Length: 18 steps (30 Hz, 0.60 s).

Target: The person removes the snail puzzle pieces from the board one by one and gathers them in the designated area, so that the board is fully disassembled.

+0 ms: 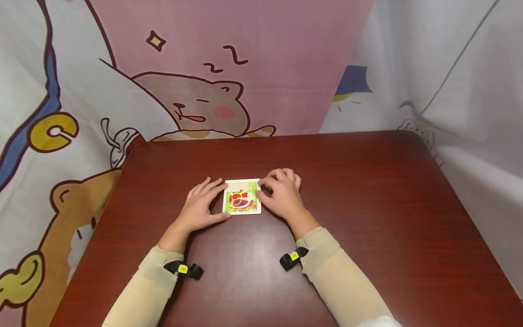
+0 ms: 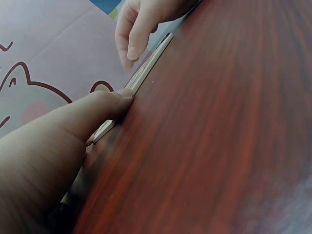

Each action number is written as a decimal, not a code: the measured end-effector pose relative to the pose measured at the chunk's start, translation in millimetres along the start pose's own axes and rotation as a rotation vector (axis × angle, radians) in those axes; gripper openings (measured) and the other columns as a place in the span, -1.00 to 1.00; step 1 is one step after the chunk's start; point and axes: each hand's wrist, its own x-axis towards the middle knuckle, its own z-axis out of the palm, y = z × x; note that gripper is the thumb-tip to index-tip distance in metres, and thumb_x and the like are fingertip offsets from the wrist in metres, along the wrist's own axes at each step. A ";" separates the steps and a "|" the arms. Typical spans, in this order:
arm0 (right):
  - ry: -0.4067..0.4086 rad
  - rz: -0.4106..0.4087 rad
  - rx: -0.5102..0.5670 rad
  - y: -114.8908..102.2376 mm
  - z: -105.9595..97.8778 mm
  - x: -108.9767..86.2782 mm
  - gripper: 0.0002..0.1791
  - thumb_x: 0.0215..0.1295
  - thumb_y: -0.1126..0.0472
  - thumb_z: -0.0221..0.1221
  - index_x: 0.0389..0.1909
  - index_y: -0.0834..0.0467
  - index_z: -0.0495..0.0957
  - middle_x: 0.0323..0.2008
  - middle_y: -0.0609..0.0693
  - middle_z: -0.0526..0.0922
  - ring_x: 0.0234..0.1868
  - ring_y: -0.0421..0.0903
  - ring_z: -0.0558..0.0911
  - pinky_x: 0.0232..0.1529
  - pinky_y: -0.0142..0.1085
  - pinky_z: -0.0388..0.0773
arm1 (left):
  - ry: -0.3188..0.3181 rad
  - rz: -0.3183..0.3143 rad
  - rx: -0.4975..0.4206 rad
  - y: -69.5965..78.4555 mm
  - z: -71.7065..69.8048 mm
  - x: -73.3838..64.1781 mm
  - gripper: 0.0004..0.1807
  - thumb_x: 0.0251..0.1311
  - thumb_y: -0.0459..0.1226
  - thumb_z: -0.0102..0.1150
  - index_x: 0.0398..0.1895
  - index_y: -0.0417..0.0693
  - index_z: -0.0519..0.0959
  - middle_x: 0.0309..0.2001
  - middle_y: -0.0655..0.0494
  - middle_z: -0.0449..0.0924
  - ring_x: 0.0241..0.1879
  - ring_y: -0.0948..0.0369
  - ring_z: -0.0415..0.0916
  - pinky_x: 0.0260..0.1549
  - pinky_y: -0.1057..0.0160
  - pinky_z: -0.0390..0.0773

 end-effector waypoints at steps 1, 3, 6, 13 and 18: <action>-0.007 0.004 -0.010 -1.3 0.9 0.5 -0.71 0.27 -0.08 0.46 -0.10 -0.02 0.83 0.00 0.03 0.60 0.19 0.17 0.39 0.22 0.30 0.10 | -0.001 0.000 -0.001 0.0 0.5 -0.3 0.04 0.06 0.31 0.46 0.60 0.12 0.42 0.64 0.07 0.25 0.66 -0.09 -0.02 0.53 -0.24 -0.02; -0.023 0.016 -0.033 -3.1 2.5 1.1 -0.71 0.27 -0.10 0.44 -0.11 -0.03 0.83 0.00 0.03 0.58 0.19 0.17 0.38 0.23 0.30 0.09 | -0.002 -0.001 -0.004 0.0 1.9 -0.9 0.04 0.07 0.31 0.45 0.61 0.13 0.41 0.64 0.07 0.25 0.66 -0.08 -0.02 0.54 -0.23 -0.02; -0.052 0.026 -0.062 -4.5 4.2 2.0 -0.70 0.28 -0.11 0.42 -0.10 -0.04 0.83 0.00 0.03 0.55 0.21 0.17 0.36 0.25 0.30 0.09 | 0.003 -0.002 -0.008 0.0 3.0 -2.0 0.04 0.07 0.31 0.46 0.61 0.13 0.41 0.63 0.07 0.26 0.66 -0.08 -0.02 0.54 -0.23 -0.02; -0.122 0.055 -0.098 -8.4 6.7 4.9 -0.62 0.31 -0.17 0.41 -0.01 -0.04 0.81 0.04 0.05 0.52 0.25 0.20 0.32 0.27 0.28 0.06 | 0.007 -0.003 -0.007 0.4 2.0 -3.4 0.04 0.07 0.30 0.47 0.60 0.12 0.42 0.63 0.05 0.26 0.66 -0.10 -0.01 0.53 -0.25 -0.01; -0.152 0.083 -0.120 -13.8 11.2 11.6 -0.59 0.30 -0.20 0.40 0.04 -0.06 0.79 0.05 0.04 0.52 0.26 0.18 0.32 0.30 0.26 0.05 | 0.008 0.005 -0.003 0.6 0.2 -0.9 0.04 0.07 0.31 0.46 0.60 0.12 0.42 0.63 0.05 0.26 0.66 -0.10 0.00 0.54 -0.24 -0.02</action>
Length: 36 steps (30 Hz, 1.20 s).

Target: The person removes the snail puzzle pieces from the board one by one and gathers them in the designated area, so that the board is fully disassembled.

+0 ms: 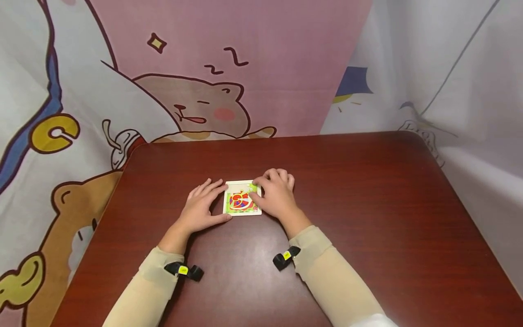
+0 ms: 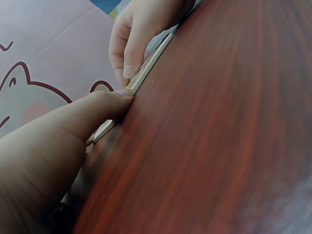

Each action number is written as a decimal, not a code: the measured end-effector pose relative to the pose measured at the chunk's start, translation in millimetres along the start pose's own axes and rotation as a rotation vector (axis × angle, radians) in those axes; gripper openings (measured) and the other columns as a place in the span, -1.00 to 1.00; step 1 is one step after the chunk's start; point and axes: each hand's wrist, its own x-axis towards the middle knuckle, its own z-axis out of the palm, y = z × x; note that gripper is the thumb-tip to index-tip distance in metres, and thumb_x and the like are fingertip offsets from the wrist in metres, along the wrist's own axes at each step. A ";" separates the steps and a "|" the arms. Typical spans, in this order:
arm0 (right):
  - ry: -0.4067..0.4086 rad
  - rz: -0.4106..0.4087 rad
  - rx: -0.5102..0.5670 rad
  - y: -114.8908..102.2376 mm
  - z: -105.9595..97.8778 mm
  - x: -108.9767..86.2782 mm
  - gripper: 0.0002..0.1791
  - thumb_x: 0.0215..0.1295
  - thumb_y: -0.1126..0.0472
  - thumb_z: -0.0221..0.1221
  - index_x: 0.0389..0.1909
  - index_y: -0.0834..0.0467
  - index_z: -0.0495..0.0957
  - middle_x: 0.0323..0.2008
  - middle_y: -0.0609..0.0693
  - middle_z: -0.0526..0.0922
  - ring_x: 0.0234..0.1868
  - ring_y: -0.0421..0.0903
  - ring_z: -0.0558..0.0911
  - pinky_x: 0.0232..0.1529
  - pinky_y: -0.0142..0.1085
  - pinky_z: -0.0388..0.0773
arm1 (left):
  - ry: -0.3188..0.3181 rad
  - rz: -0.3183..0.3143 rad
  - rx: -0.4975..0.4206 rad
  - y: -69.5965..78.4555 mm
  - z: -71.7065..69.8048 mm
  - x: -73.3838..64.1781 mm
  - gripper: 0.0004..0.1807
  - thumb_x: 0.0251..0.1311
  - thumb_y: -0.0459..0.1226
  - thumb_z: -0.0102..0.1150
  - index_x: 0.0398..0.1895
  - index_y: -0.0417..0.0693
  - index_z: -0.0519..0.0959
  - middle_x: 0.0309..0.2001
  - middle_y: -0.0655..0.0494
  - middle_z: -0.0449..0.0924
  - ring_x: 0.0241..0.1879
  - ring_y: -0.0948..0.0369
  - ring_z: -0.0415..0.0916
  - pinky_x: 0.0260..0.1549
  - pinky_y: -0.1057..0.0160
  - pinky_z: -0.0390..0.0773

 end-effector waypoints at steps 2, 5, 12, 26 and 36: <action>-0.005 0.004 -0.006 -3.5 1.1 2.5 -0.58 0.29 -0.20 0.40 0.04 -0.06 0.78 0.05 0.04 0.52 0.27 0.19 0.32 0.31 0.27 0.05 | 0.002 0.004 0.001 -0.4 -0.4 0.5 0.04 0.07 0.31 0.46 0.60 0.12 0.42 0.63 0.05 0.26 0.66 -0.10 0.00 0.54 -0.24 -0.02; -0.008 0.006 -0.016 -6.1 2.3 3.8 -0.57 0.28 -0.20 0.39 0.02 -0.04 0.77 0.04 0.04 0.53 0.27 0.19 0.32 0.31 0.27 0.05 | 0.003 0.009 0.007 -0.5 -0.6 1.0 0.04 0.06 0.31 0.47 0.59 0.12 0.43 0.63 0.06 0.27 0.65 -0.10 0.01 0.53 -0.24 -0.02; -0.011 0.007 -0.028 -5.9 0.1 3.3 -0.61 0.27 -0.17 0.39 -0.03 -0.01 0.76 0.01 0.03 0.53 0.27 0.17 0.34 0.33 0.27 0.06 | -0.002 0.004 0.014 0.9 -0.2 2.7 0.04 0.06 0.32 0.46 0.59 0.11 0.43 0.63 0.08 0.26 0.66 -0.08 -0.01 0.53 -0.24 -0.01; -0.056 0.000 0.002 -5.0 1.3 3.6 -0.65 0.33 -0.09 0.36 0.01 0.00 0.72 0.02 0.04 0.49 0.26 0.18 0.32 0.32 0.26 0.06 | 0.004 0.007 0.024 -0.9 0.0 1.2 0.04 0.04 0.31 0.48 0.58 0.12 0.44 0.62 0.07 0.27 0.66 -0.09 0.01 0.52 -0.24 0.01; -0.045 -0.010 0.021 -5.8 -0.1 3.6 -0.66 0.33 -0.06 0.37 0.01 0.02 0.69 0.03 0.04 0.48 0.26 0.20 0.32 0.32 0.26 0.06 | 0.002 0.000 0.021 -0.5 0.1 1.6 0.04 0.05 0.32 0.48 0.59 0.12 0.43 0.63 0.08 0.26 0.66 -0.08 0.00 0.52 -0.25 0.01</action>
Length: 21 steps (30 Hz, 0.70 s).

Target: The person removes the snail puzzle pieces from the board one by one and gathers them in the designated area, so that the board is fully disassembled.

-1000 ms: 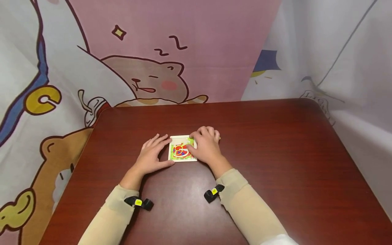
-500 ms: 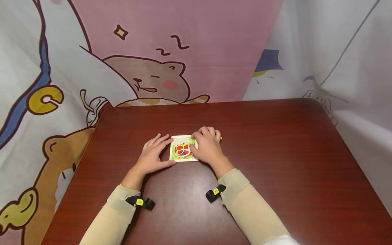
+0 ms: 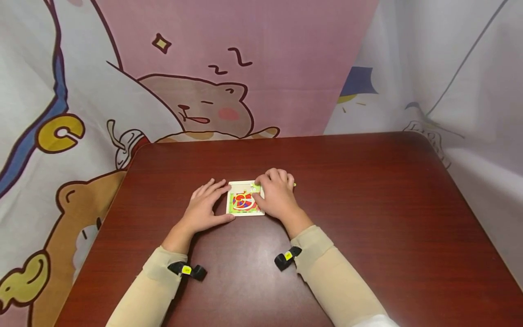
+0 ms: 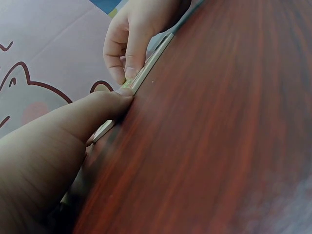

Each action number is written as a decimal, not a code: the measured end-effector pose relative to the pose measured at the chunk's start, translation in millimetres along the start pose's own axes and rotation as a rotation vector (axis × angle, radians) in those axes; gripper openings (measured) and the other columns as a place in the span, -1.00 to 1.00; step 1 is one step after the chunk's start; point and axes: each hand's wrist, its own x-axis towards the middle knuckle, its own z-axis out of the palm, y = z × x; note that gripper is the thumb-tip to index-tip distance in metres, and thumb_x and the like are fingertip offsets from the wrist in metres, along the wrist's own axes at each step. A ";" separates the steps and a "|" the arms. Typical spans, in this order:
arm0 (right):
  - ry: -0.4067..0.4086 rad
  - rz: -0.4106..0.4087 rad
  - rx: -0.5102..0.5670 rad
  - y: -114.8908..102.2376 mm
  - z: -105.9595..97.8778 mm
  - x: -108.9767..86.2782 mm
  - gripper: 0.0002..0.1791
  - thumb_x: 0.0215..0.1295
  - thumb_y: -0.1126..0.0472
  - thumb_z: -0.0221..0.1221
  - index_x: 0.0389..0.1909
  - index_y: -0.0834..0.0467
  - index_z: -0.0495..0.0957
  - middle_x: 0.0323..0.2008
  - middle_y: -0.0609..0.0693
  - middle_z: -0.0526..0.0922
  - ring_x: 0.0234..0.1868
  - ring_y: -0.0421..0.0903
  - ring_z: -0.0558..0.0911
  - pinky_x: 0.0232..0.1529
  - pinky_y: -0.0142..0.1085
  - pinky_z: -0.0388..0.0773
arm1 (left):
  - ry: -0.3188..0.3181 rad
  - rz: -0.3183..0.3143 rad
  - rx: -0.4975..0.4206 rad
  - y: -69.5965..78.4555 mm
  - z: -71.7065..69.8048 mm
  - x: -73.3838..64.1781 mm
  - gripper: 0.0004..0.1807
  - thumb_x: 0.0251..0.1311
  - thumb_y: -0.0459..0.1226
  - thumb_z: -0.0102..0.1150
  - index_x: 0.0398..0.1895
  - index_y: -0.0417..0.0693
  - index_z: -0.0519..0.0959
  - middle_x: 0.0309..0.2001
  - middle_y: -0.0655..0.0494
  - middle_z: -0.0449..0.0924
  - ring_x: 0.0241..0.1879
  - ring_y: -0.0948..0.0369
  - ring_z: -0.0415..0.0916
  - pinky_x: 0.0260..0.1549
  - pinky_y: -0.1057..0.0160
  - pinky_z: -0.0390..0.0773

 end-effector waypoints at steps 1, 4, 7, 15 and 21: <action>0.001 -0.001 -0.001 0.1 0.1 -0.1 -0.66 0.33 -0.06 0.37 0.01 0.02 0.69 0.03 0.04 0.49 0.27 0.20 0.32 0.32 0.26 0.06 | 0.000 0.001 0.000 -0.3 0.3 0.1 0.04 0.05 0.32 0.47 0.59 0.13 0.43 0.63 0.08 0.26 0.66 -0.08 0.00 0.52 -0.25 0.01; 0.001 -0.003 -0.005 0.6 1.2 -0.3 -0.66 0.34 -0.06 0.36 0.02 0.01 0.68 0.03 0.03 0.50 0.27 0.20 0.32 0.32 0.26 0.06 | -0.002 0.001 -0.004 -0.5 0.1 0.2 0.04 0.05 0.32 0.47 0.59 0.13 0.43 0.63 0.08 0.26 0.66 -0.08 0.00 0.53 -0.25 0.00; 0.007 -0.010 -0.006 1.0 2.6 -1.1 -0.67 0.36 -0.06 0.36 0.03 0.01 0.66 0.05 0.02 0.52 0.28 0.19 0.33 0.32 0.25 0.07 | -0.008 -0.001 -0.008 -0.1 -0.3 0.1 0.04 0.06 0.32 0.46 0.60 0.12 0.43 0.63 0.07 0.25 0.66 -0.08 -0.01 0.53 -0.25 -0.01; 0.022 -0.039 -0.006 -0.4 3.3 -3.9 -0.67 0.37 -0.03 0.37 0.04 0.02 0.62 0.06 -0.01 0.60 0.30 0.18 0.36 0.34 0.27 0.06 | -0.001 0.006 -0.008 1.3 -0.6 -1.4 0.04 0.04 0.31 0.48 0.58 0.09 0.44 0.62 0.06 0.28 0.65 -0.10 0.02 0.53 -0.24 0.00; 0.026 -0.053 0.000 -0.6 2.2 -3.3 -0.66 0.37 -0.01 0.38 0.07 0.03 0.65 0.04 -0.05 0.68 0.27 0.13 0.40 0.35 0.23 0.07 | 0.008 0.008 -0.019 2.9 -2.2 -1.0 0.03 0.04 0.29 0.48 0.58 0.08 0.45 0.62 0.04 0.29 0.65 -0.11 0.03 0.53 -0.25 0.00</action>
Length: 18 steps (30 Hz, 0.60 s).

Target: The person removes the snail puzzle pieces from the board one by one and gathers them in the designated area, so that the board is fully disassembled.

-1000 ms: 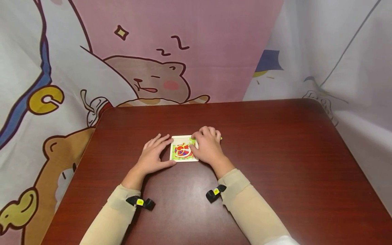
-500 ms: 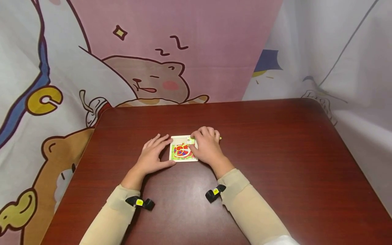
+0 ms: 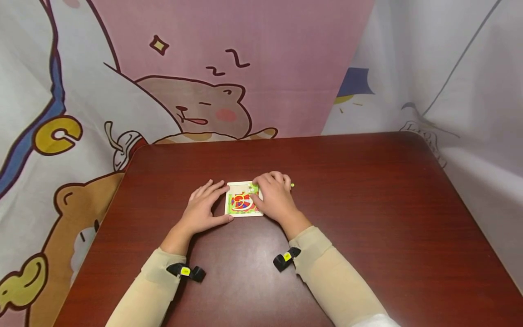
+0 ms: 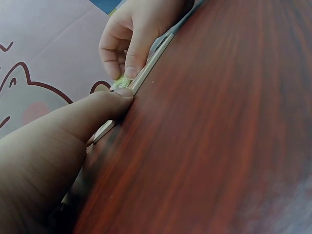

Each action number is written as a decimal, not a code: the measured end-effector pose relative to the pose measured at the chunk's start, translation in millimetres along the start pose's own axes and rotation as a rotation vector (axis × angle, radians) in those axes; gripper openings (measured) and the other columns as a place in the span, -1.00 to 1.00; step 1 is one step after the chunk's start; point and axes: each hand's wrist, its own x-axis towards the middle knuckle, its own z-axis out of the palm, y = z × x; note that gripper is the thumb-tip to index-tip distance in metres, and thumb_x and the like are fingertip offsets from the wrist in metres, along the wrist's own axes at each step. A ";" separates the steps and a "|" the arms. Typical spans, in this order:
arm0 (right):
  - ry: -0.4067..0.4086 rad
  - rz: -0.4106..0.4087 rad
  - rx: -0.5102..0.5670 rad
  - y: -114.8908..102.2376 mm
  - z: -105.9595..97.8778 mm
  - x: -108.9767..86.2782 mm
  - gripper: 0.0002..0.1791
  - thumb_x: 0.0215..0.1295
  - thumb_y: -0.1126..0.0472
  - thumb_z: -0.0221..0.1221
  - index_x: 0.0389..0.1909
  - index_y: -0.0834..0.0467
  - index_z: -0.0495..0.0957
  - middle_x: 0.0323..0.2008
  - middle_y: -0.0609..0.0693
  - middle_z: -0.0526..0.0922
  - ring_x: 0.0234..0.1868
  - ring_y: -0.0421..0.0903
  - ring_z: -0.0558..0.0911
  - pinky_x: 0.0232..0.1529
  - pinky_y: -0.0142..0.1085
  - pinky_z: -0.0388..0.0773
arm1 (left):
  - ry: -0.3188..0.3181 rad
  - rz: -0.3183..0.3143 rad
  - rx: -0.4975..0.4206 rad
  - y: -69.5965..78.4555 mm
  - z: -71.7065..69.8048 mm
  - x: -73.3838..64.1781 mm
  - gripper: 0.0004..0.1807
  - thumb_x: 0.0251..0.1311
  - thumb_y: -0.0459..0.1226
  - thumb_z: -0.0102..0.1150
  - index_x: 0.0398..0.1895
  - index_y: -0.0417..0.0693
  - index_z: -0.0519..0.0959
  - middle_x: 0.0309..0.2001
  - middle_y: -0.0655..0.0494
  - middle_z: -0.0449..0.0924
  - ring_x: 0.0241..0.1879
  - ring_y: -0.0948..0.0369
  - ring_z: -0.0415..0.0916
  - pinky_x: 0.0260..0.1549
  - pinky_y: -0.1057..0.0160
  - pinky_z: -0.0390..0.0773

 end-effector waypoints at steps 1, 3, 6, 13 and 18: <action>0.004 -0.003 0.002 0.2 0.2 0.2 -0.66 0.37 -0.01 0.39 0.07 0.03 0.66 0.04 -0.07 0.69 0.26 0.12 0.41 0.35 0.22 0.08 | -0.001 -0.001 -0.001 -0.1 0.1 0.0 0.03 0.05 0.29 0.48 0.58 0.08 0.44 0.62 0.04 0.29 0.65 -0.12 0.03 0.53 -0.25 -0.01; 0.015 -0.014 0.011 0.6 0.8 0.4 -0.66 0.36 0.01 0.41 0.07 0.02 0.68 0.03 -0.09 0.71 0.24 0.09 0.43 0.34 0.20 0.09 | -0.006 -0.004 -0.003 -0.5 0.5 0.0 0.03 0.06 0.30 0.47 0.58 0.08 0.44 0.62 0.04 0.28 0.65 -0.11 0.02 0.53 -0.24 -0.01; 0.044 -0.043 0.034 1.4 2.4 0.7 -0.67 0.33 0.04 0.45 0.06 0.01 0.71 0.03 -0.11 0.73 0.20 0.06 0.47 0.30 0.19 0.14 | -0.010 -0.005 -0.005 -1.2 1.4 0.1 0.03 0.07 0.30 0.46 0.59 0.08 0.43 0.62 0.04 0.27 0.65 -0.11 0.02 0.53 -0.24 -0.02; 0.105 -0.126 0.120 3.6 5.9 -1.1 -0.65 0.28 0.17 0.49 0.09 0.00 0.77 -0.03 -0.07 0.71 0.09 0.04 0.51 0.12 0.15 0.25 | -0.013 -0.008 -0.005 -1.2 1.9 0.3 0.03 0.07 0.30 0.46 0.59 0.10 0.43 0.63 0.05 0.27 0.65 -0.10 0.01 0.53 -0.24 -0.02; 0.111 -0.163 0.164 3.7 5.7 -2.4 -0.61 0.26 0.23 0.50 0.12 0.01 0.80 -0.06 -0.07 0.72 0.05 0.03 0.52 0.05 0.13 0.25 | -0.007 -0.004 0.000 -1.7 2.2 0.1 0.04 0.05 0.31 0.46 0.59 0.10 0.43 0.63 0.05 0.27 0.65 -0.10 0.01 0.53 -0.25 -0.01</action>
